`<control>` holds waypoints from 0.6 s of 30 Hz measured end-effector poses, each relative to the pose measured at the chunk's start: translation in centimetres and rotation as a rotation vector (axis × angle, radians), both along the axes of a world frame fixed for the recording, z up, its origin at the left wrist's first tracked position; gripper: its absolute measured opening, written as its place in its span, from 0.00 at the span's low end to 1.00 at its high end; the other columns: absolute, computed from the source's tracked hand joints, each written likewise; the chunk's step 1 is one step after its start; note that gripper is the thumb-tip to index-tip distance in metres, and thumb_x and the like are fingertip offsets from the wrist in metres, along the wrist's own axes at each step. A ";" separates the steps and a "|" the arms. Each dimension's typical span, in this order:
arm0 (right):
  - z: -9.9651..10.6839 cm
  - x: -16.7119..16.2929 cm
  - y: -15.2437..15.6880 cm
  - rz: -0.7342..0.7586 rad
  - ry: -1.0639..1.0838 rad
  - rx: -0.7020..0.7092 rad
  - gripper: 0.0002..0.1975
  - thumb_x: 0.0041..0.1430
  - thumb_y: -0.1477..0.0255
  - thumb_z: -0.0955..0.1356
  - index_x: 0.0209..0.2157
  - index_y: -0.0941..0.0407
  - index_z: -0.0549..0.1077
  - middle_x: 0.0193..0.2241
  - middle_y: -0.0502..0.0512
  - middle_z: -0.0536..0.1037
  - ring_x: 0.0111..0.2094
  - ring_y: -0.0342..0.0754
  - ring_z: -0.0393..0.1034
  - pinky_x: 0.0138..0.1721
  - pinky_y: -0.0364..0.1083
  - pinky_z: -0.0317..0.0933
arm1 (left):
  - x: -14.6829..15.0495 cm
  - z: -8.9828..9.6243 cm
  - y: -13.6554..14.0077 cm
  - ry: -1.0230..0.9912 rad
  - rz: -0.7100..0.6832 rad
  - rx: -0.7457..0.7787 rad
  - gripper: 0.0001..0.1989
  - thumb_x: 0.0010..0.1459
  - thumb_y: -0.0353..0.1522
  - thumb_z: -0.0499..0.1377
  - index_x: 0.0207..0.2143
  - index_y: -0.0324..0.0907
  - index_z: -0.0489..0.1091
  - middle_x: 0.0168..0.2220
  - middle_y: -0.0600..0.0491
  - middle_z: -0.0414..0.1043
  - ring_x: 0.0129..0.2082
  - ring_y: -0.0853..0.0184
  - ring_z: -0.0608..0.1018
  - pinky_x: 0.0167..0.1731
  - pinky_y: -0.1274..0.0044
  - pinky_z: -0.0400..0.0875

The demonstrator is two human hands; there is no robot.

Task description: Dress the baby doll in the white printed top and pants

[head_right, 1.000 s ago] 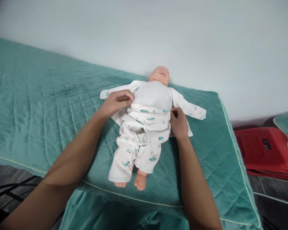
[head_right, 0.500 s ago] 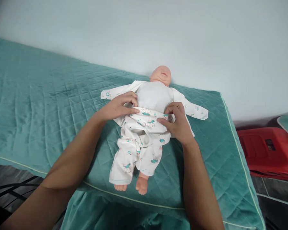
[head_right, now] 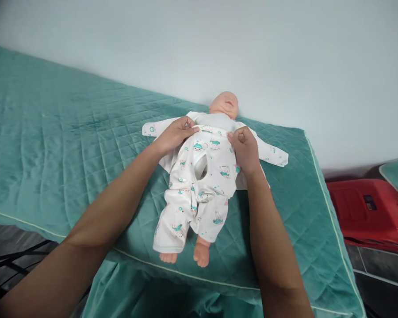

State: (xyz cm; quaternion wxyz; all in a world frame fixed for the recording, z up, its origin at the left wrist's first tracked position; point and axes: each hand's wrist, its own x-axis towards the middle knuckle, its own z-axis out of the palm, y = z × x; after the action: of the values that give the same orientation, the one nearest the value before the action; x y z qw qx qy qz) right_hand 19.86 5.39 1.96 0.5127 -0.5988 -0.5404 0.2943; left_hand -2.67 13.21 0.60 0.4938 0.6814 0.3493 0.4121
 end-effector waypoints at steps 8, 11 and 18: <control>-1.3 2.2 -0.3 -0.016 0.330 0.060 0.16 0.51 0.58 0.73 0.29 0.51 0.65 0.24 0.46 0.66 0.23 0.43 0.60 0.26 0.46 0.58 | -1.4 0.1 -0.4 -0.123 -0.018 -0.269 0.15 0.51 0.40 0.66 0.30 0.41 0.66 0.26 0.56 0.64 0.25 0.73 0.65 0.26 0.79 0.59; -2.0 3.3 -0.2 -0.032 0.279 0.028 0.16 0.50 0.57 0.74 0.29 0.50 0.66 0.23 0.46 0.67 0.23 0.45 0.60 0.28 0.47 0.57 | -2.1 0.0 -0.4 -0.098 -0.036 -0.278 0.14 0.51 0.40 0.66 0.30 0.41 0.67 0.26 0.57 0.64 0.24 0.73 0.65 0.25 0.78 0.57; -2.1 4.6 -2.2 0.092 0.019 -0.175 0.13 0.51 0.59 0.73 0.31 0.51 0.70 0.24 0.47 0.71 0.25 0.46 0.61 0.28 0.46 0.56 | -4.3 0.0 -0.3 0.083 -0.282 -0.214 0.11 0.53 0.37 0.64 0.34 0.41 0.69 0.26 0.59 0.65 0.23 0.74 0.65 0.25 0.80 0.54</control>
State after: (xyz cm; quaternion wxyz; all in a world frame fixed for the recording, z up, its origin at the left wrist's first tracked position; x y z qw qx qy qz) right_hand 24.48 3.22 -0.18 0.4497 -0.6129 -0.5346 0.3693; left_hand -7.02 12.87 0.61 0.6016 0.6836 0.3122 0.2705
